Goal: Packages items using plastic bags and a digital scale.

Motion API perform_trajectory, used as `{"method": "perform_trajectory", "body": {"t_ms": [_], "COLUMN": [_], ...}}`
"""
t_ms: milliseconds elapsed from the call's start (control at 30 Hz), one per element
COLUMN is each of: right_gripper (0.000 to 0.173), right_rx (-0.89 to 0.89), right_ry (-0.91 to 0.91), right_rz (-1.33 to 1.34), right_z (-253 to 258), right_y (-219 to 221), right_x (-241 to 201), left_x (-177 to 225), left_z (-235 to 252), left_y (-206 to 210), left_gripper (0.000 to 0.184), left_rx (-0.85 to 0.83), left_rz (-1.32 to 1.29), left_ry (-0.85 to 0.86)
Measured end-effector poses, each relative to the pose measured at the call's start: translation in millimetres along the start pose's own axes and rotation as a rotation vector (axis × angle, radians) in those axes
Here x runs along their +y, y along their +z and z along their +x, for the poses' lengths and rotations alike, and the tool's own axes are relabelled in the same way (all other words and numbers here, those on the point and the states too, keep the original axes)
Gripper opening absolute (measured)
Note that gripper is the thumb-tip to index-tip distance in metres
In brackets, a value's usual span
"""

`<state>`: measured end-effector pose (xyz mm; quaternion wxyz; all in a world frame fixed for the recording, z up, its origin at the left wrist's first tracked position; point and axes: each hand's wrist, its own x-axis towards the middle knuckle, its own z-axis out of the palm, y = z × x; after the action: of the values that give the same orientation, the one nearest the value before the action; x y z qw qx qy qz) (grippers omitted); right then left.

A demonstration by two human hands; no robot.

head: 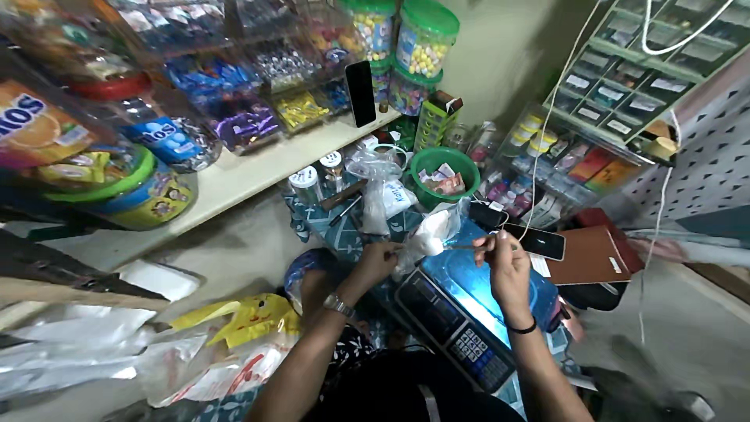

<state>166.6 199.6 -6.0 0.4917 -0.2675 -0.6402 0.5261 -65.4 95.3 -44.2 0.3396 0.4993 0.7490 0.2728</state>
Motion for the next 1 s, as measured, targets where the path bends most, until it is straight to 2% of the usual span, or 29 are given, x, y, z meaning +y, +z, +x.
{"method": "perform_trajectory", "body": {"t_ms": [133, 467, 733, 867, 1000], "right_gripper": [0.034, 0.034, 0.026, 0.031, 0.022], "right_rx": [-0.036, -0.141, -0.354, -0.685, -0.639], "right_ry": [0.035, -0.120, -0.241, -0.123, -0.256], "right_rz": [-0.053, -0.321, -0.663, -0.811, -0.754], "right_z": [-16.3, -20.9, -23.7, -29.6, -44.8], "right_y": [12.6, 30.6, 63.9, 65.2, 58.0], "right_x": [16.4, 49.2, 40.4, 31.7, 36.3], "left_x": [0.2, 0.1, 7.1, 9.5, 11.1], "left_z": [-0.8, 3.8, 3.6, 3.1, -1.5], "left_y": [-2.5, -4.9, -2.9, -2.8, -3.3], "left_gripper": [0.036, 0.035, 0.039, 0.040, 0.039], "left_rx": [-0.006, -0.076, -0.080, -0.064, -0.024], "left_rz": [-0.016, 0.023, 0.083, 0.115, 0.154], "left_ry": [0.006, 0.038, 0.015, 0.001, 0.014]}}
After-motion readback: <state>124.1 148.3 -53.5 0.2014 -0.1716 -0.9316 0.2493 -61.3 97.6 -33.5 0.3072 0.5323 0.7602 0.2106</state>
